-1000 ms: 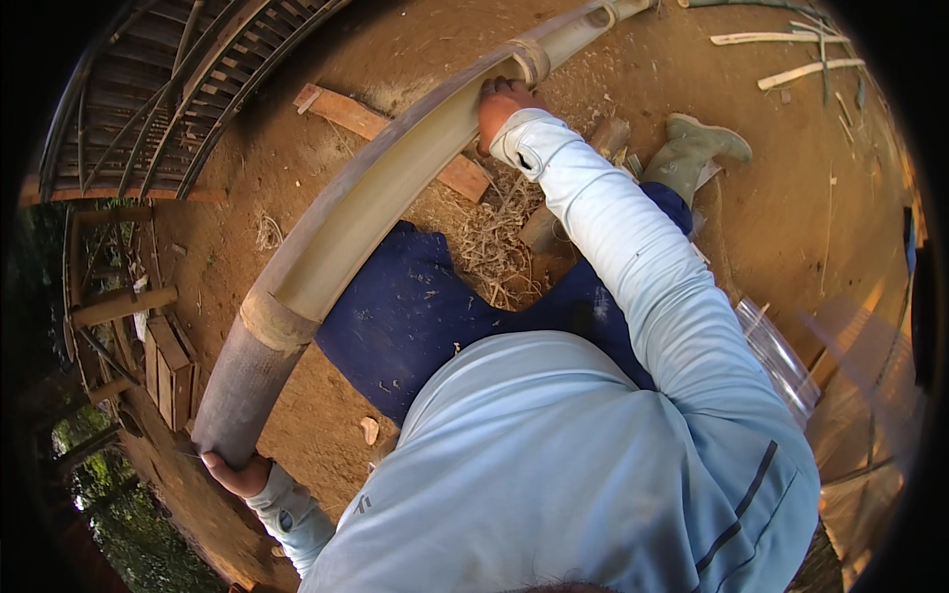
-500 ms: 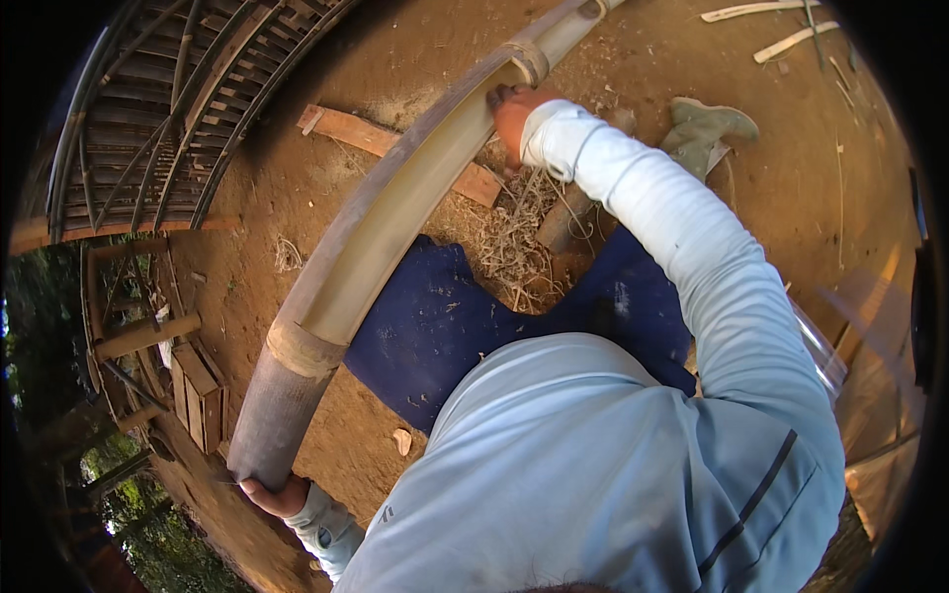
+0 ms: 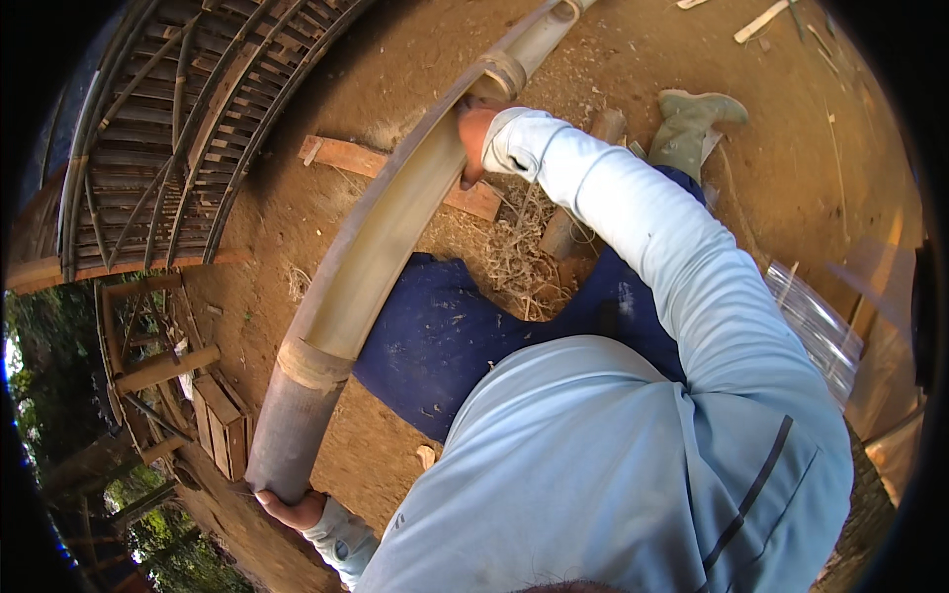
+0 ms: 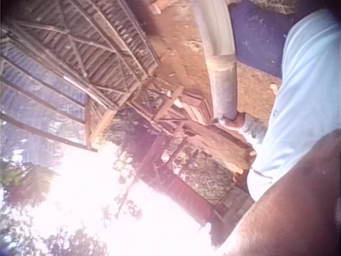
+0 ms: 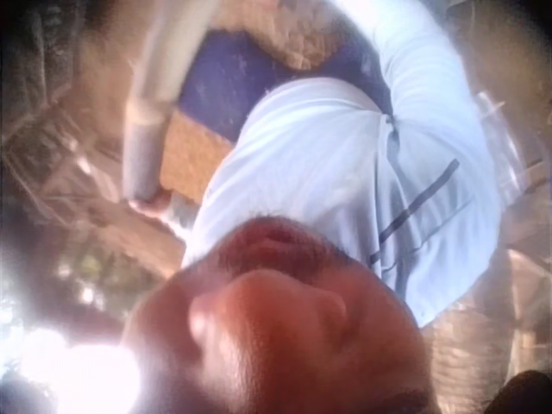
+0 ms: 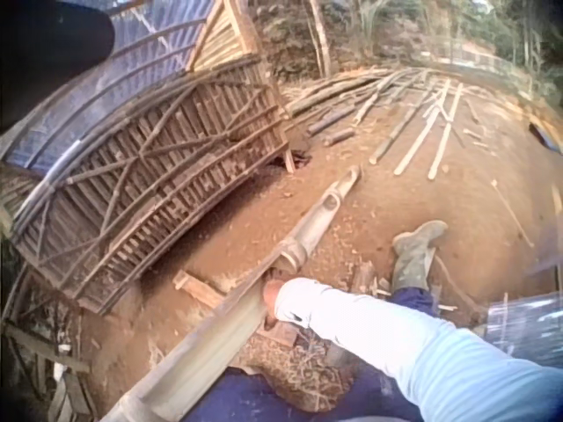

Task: The person uses a knife to scrape and smooth the inner surface of a long bamboo segment. They repeatedly rotate the bamboo, scrape along its length, and wipe the surface with their hand to remove debris.

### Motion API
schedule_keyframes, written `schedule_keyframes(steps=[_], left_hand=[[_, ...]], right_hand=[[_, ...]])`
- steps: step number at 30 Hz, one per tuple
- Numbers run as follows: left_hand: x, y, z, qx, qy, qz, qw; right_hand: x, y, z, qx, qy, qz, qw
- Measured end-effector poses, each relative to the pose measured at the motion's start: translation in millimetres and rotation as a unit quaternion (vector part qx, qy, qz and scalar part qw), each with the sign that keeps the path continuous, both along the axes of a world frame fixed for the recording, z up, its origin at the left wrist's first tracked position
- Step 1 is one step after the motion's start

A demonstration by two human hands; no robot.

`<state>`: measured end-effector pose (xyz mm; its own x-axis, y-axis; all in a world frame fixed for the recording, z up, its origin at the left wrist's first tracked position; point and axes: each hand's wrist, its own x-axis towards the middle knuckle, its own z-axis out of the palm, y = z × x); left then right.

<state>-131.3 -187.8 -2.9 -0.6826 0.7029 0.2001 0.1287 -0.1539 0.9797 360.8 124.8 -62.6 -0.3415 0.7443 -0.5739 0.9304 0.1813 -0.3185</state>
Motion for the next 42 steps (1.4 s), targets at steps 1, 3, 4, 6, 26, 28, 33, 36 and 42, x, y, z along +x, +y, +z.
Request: schedule_keyframes(steps=[1,3,4,6,26,28,33,36,42], left_hand=[[1,1,3,-0.001,0.001,-0.007,1.0],[18,-1,7,-0.008,0.001,-0.017,1.0],[17,2,6,-0.006,0.0,-0.005,1.0],[17,7,6,-0.005,0.0,0.017,1.0],[-20,-9,-13,0.004,0.013,-0.063,0.998],[-24,-9,-18,0.015,0.021,-0.073,0.997],[-19,-7,-23,0.037,0.059,-0.032,0.997],[-14,-4,-21,0.081,0.078,-0.078,0.991],[-6,-5,-23,0.077,0.138,-0.062,0.986]], right_hand=[[4,0,-4,0.052,-0.032,-0.027,0.998],[11,-7,-21,0.15,-0.097,-0.074,0.981],[9,2,-24,0.117,-0.107,-0.079,0.984],[3,10,-24,0.085,-0.099,-0.081,0.988],[-3,-23,1,0.11,-0.097,-0.058,0.987],[-14,-40,3,0.113,-0.022,-0.023,0.993],[0,-51,-6,0.209,-0.051,0.01,0.976],[20,-24,-24,0.233,-0.134,-0.039,0.962],[-21,-50,8,0.15,-0.054,0.025,0.987]])
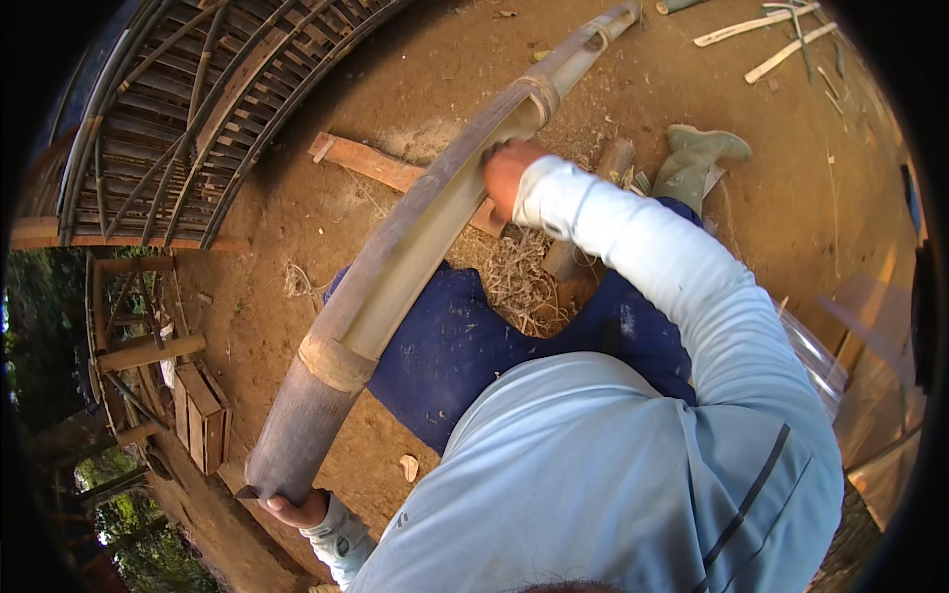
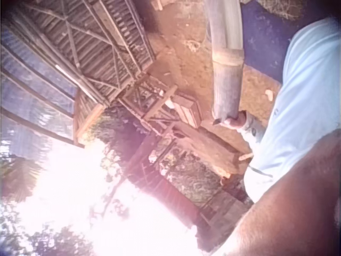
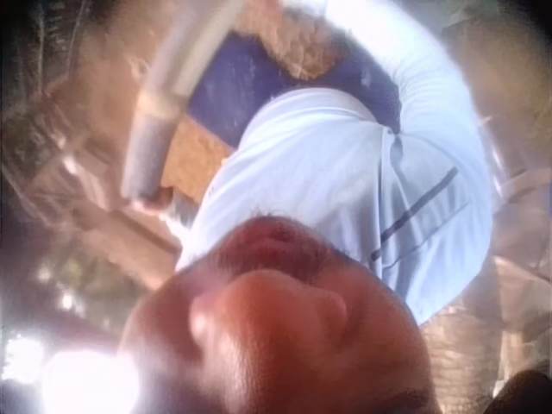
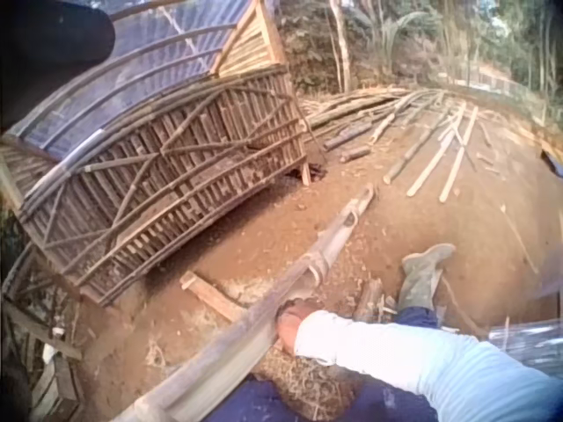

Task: The person uses a knife to scrape and smooth the inner surface of a long bamboo segment. They repeatedly rotate the bamboo, scrape along its length, and wipe the surface with their hand to remove debris.

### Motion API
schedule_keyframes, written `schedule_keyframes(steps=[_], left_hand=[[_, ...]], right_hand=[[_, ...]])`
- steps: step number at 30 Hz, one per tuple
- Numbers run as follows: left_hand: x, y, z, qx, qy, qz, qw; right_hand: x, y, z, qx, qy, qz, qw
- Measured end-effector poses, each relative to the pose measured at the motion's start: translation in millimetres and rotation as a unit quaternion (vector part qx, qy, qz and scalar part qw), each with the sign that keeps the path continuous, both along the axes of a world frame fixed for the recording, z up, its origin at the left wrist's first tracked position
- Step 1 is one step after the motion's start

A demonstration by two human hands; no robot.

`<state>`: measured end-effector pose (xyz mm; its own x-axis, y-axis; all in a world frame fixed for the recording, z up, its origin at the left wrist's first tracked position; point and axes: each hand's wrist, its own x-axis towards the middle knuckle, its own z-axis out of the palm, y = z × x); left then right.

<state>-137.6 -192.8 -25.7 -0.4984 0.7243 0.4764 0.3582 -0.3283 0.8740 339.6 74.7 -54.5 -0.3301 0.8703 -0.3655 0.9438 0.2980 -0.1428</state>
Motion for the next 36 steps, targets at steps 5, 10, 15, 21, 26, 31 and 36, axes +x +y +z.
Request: schedule_keyframes(steps=[5,10,15,21,26,31,36], left_hand=[[-3,2,-3,-0.002,0.012,0.005,1.0],[8,8,9,-0.021,0.046,-0.019,0.999],[4,3,-1,-0.01,-0.006,-0.019,1.0],[-1,1,5,-0.035,0.017,-0.026,0.999],[-8,1,1,-0.024,-0.017,-0.049,0.998],[-3,-1,5,-0.031,-0.017,-0.036,0.999],[2,0,11,-0.054,-0.04,-0.021,0.998]], right_hand=[[0,-19,-8,0.086,-0.005,0.017,0.996],[34,15,-38,0.142,-0.049,-0.112,0.982],[-37,-67,1,0.19,0.114,0.096,0.97],[10,-33,-30,0.184,0.175,-0.063,0.965],[-27,-69,-30,0.259,0.134,-0.009,0.956],[-69,-100,-7,0.215,0.326,0.159,0.907],[0,-43,-31,0.261,0.13,-0.005,0.957]])
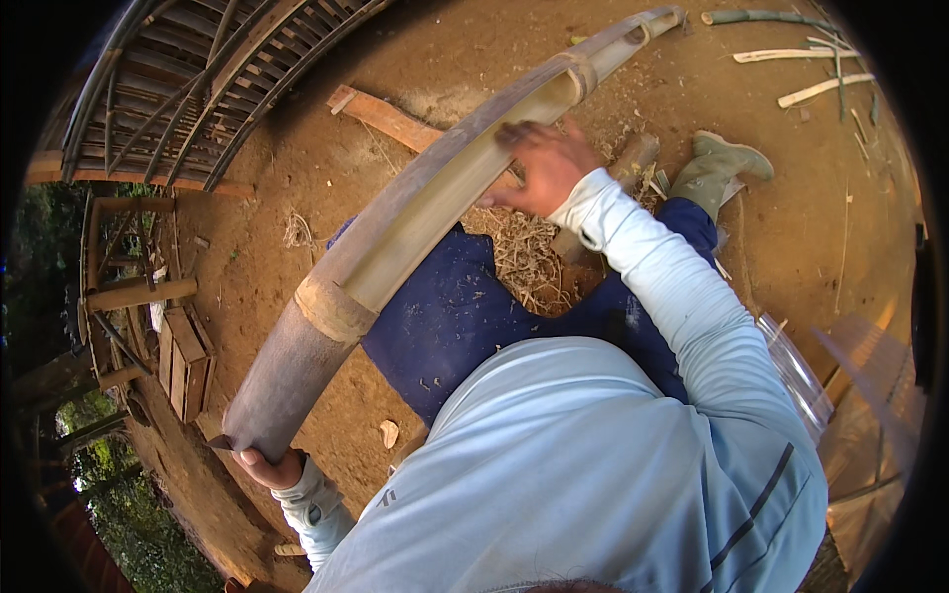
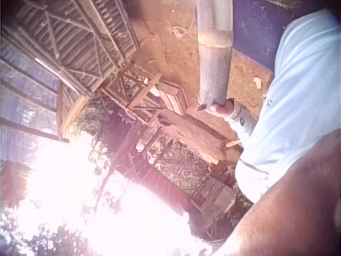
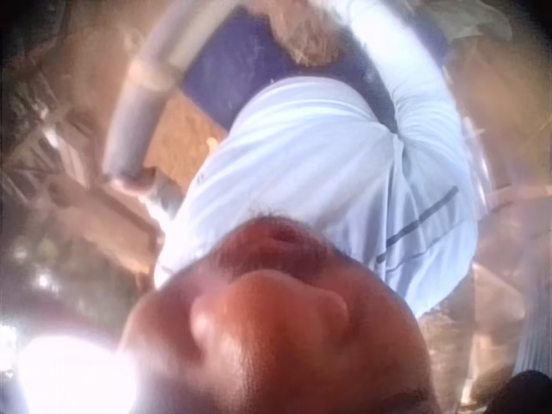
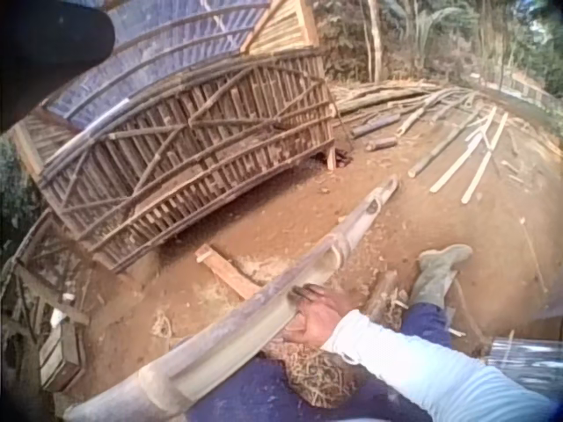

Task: The person uses a knife to scrape and smooth the inner surface of a long bamboo segment. They repeatedly rotate the bamboo, scrape along its length, and wipe the surface with their hand to remove debris.

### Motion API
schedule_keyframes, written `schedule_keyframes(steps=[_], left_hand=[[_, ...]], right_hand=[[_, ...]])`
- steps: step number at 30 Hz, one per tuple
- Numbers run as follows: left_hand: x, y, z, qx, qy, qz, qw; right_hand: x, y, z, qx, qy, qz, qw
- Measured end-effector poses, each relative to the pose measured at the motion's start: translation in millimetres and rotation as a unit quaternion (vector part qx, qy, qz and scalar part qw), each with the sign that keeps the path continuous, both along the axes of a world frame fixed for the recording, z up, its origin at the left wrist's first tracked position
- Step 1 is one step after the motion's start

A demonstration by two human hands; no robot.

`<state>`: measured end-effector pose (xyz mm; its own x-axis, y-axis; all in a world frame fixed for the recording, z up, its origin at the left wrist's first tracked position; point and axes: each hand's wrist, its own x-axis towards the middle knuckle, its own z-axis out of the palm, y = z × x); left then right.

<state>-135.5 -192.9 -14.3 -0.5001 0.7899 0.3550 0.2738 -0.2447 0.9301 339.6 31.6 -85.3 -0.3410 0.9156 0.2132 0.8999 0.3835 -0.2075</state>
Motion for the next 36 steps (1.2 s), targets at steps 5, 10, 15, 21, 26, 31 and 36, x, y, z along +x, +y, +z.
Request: schedule_keyframes(steps=[5,10,15,21,26,31,36], left_hand=[[-9,-1,-10,0.026,-0.042,-0.005,0.999],[-17,-3,-11,0.013,-0.048,-0.011,0.999],[-1,-4,2,-0.028,-0.094,0.033,0.995],[14,3,6,-0.018,-0.09,0.047,0.995],[14,3,14,-0.05,-0.123,0.081,0.988],[17,7,26,-0.073,-0.116,0.066,0.988],[12,10,21,-0.045,-0.119,0.073,0.989]], right_hand=[[-34,-15,22,-0.075,0.014,0.016,0.997],[-89,-62,28,0.066,0.183,0.2,0.96],[-12,3,3,-0.046,0.072,0.028,0.996],[-41,1,13,-0.055,0.037,-0.059,0.996],[-100,-61,31,0.057,0.179,0.153,0.97],[-29,0,-2,0.02,0.106,0.041,0.993],[-3,40,-18,-0.054,0.072,-0.118,0.989]])
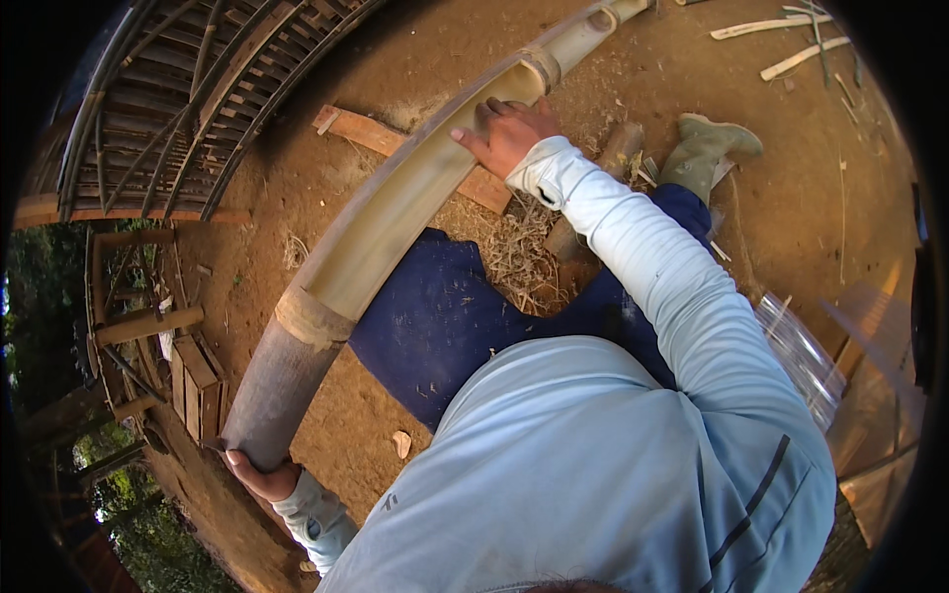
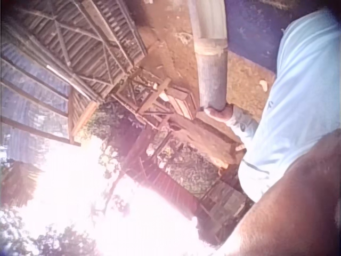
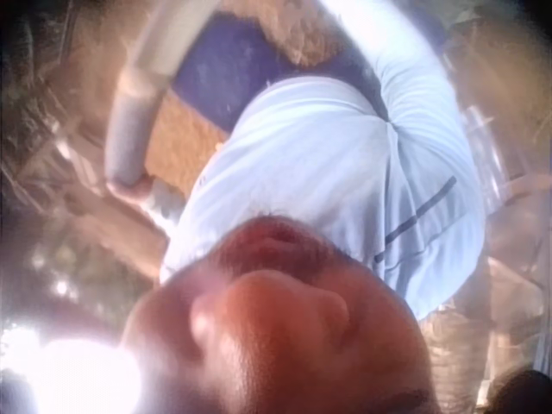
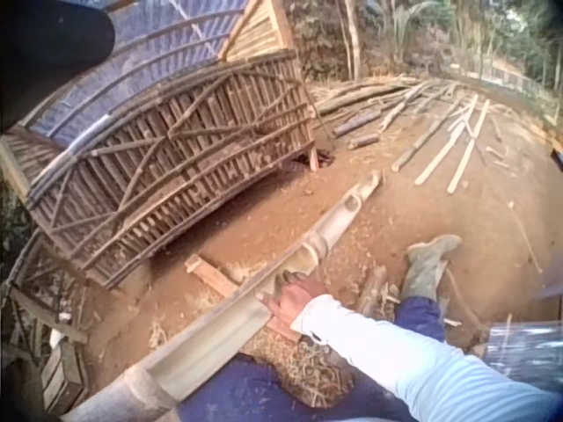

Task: The person uses a knife to scrape and smooth the inner surface of a long bamboo segment. They repeatedly rotate the bamboo, scrape along its length, and wipe the surface with their hand to remove debris.

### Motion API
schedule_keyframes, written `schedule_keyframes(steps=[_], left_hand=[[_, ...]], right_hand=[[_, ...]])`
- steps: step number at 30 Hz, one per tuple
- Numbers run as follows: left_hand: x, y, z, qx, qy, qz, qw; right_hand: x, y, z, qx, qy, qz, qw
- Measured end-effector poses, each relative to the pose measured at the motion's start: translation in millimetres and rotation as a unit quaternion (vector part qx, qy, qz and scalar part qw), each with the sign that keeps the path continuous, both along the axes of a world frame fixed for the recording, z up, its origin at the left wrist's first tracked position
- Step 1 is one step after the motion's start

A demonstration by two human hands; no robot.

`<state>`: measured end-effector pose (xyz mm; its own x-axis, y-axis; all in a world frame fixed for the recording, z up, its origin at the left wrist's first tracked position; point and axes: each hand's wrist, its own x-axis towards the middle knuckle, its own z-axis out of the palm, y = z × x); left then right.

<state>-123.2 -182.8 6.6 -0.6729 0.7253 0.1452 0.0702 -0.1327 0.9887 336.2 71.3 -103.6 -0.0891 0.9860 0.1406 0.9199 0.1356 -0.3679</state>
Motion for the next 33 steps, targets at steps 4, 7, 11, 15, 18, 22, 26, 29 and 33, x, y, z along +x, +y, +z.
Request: schedule_keyframes(steps=[4,7,11,15,18,22,26,29,33], left_hand=[[-20,-9,-9,-0.023,0.01,0.015,1.0],[-2,-6,-1,-0.031,-0.037,0.001,0.999],[-4,-11,-4,-0.011,0.003,0.005,1.0],[-15,-11,-19,0.033,0.027,0.003,0.999],[-29,-7,-32,0.09,0.07,-0.084,0.99],[-27,-12,-26,0.071,0.097,-0.101,0.988],[-16,-7,-22,0.066,0.098,-0.096,0.988],[-13,-8,-20,0.064,0.111,-0.096,0.987],[-13,-5,-18,0.07,0.115,-0.114,0.984]], right_hand=[[-63,-50,53,-0.025,0.031,0.11,0.993],[-97,-96,47,0.125,0.105,0.214,0.963],[-64,-67,42,0.051,0.124,0.268,0.954],[12,-18,-9,0.101,0.08,0.067,0.989],[49,17,-44,0.11,0.033,-0.013,0.993],[-5,-26,2,0.085,-0.036,0.049,0.995],[-73,-92,42,0.144,0.084,0.251,0.954],[-74,-91,34,0.164,0.131,0.275,0.938],[-6,-36,-14,0.177,0.105,0.141,0.968]])
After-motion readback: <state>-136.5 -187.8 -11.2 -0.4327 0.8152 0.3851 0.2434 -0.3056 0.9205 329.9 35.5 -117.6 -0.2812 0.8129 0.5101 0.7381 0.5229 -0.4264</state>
